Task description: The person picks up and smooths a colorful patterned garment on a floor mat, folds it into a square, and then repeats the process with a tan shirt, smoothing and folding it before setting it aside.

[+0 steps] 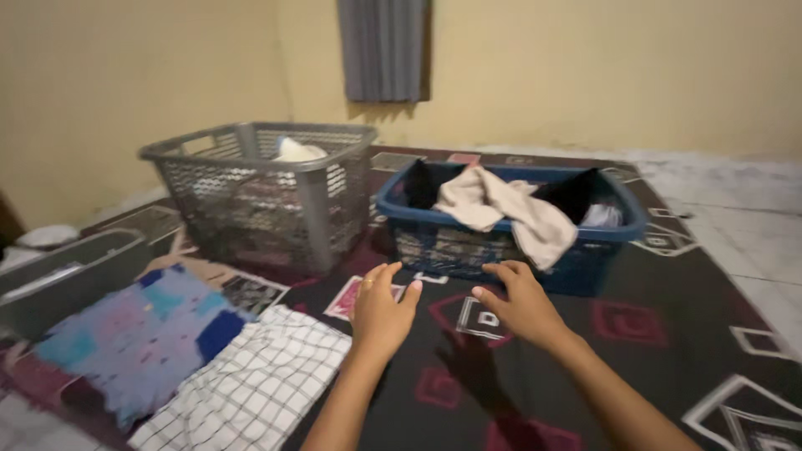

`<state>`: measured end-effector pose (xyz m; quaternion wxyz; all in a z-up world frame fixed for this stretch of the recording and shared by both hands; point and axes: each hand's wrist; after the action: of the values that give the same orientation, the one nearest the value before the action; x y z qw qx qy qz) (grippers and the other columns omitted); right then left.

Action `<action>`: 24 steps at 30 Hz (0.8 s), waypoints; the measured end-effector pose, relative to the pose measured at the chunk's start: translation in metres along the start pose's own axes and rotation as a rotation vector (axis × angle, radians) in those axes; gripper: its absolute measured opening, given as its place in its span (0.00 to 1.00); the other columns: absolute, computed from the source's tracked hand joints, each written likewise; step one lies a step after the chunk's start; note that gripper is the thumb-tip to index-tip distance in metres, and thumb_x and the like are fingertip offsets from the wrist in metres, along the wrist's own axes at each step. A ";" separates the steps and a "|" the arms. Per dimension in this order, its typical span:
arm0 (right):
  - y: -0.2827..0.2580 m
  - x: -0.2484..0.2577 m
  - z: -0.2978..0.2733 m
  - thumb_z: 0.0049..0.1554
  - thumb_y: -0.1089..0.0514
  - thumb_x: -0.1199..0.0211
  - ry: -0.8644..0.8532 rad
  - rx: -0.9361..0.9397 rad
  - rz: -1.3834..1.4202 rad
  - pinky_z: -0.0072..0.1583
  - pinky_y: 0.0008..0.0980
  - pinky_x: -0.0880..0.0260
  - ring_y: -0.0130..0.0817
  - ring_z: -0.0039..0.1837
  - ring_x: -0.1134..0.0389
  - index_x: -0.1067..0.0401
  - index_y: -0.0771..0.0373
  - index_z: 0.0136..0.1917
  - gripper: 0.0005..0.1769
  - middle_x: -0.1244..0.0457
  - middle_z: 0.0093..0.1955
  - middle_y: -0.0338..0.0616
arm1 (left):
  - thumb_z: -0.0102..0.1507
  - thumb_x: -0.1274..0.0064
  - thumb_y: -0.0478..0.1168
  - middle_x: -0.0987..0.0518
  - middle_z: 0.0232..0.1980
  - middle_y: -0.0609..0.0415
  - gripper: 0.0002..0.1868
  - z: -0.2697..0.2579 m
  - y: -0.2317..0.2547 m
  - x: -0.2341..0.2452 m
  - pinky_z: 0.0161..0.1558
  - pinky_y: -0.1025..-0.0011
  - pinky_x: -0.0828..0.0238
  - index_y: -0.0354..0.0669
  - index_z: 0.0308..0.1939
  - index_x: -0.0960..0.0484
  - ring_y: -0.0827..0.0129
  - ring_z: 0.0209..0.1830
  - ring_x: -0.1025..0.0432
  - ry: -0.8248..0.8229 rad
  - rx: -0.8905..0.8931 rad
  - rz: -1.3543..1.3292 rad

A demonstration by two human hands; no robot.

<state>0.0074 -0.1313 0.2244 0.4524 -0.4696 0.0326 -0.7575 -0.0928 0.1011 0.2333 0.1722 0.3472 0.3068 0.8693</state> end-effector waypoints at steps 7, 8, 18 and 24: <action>0.056 0.080 -0.032 0.53 0.41 0.33 0.141 -0.055 -0.018 0.66 0.42 0.35 0.50 0.67 0.35 0.27 0.59 0.64 0.31 0.37 0.65 0.54 | 0.58 0.40 0.52 0.24 0.65 0.50 0.25 -0.011 0.079 -0.079 0.66 0.55 0.37 0.49 0.57 0.20 0.55 0.69 0.33 -0.156 -0.075 -0.111; 0.065 0.083 -0.032 0.53 0.41 0.33 0.148 -0.046 -0.016 0.66 0.41 0.35 0.49 0.67 0.35 0.27 0.59 0.64 0.31 0.36 0.64 0.53 | 0.58 0.40 0.53 0.25 0.66 0.51 0.25 -0.009 0.091 -0.093 0.66 0.54 0.38 0.50 0.57 0.20 0.56 0.70 0.34 -0.188 -0.071 -0.085; 0.176 0.032 -0.015 0.50 0.42 0.29 0.123 -0.299 0.276 0.58 0.35 0.28 0.38 0.56 0.30 0.26 0.59 0.63 0.31 0.34 0.59 0.48 | 0.59 0.39 0.46 0.46 0.79 0.48 0.27 -0.014 0.100 -0.249 0.70 0.42 0.52 0.54 0.62 0.26 0.47 0.79 0.53 -0.489 -0.196 0.142; 0.231 -0.018 0.012 0.51 0.46 0.30 0.115 -0.276 0.331 0.64 0.33 0.33 0.35 0.61 0.32 0.23 0.60 0.62 0.28 0.32 0.60 0.47 | 0.54 0.37 0.36 0.52 0.82 0.44 0.32 0.050 0.071 -0.316 0.69 0.35 0.62 0.59 0.63 0.24 0.36 0.80 0.62 -0.515 -0.445 0.277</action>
<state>0.1700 -0.2501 0.1090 0.4995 -0.4712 0.2385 -0.6867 0.1582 -0.0934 0.1508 0.1960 0.5469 0.0068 0.8139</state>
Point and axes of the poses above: each hand's wrist, its own z-axis towards the middle knuckle, its own x-axis out of the back of the hand, y = z × x
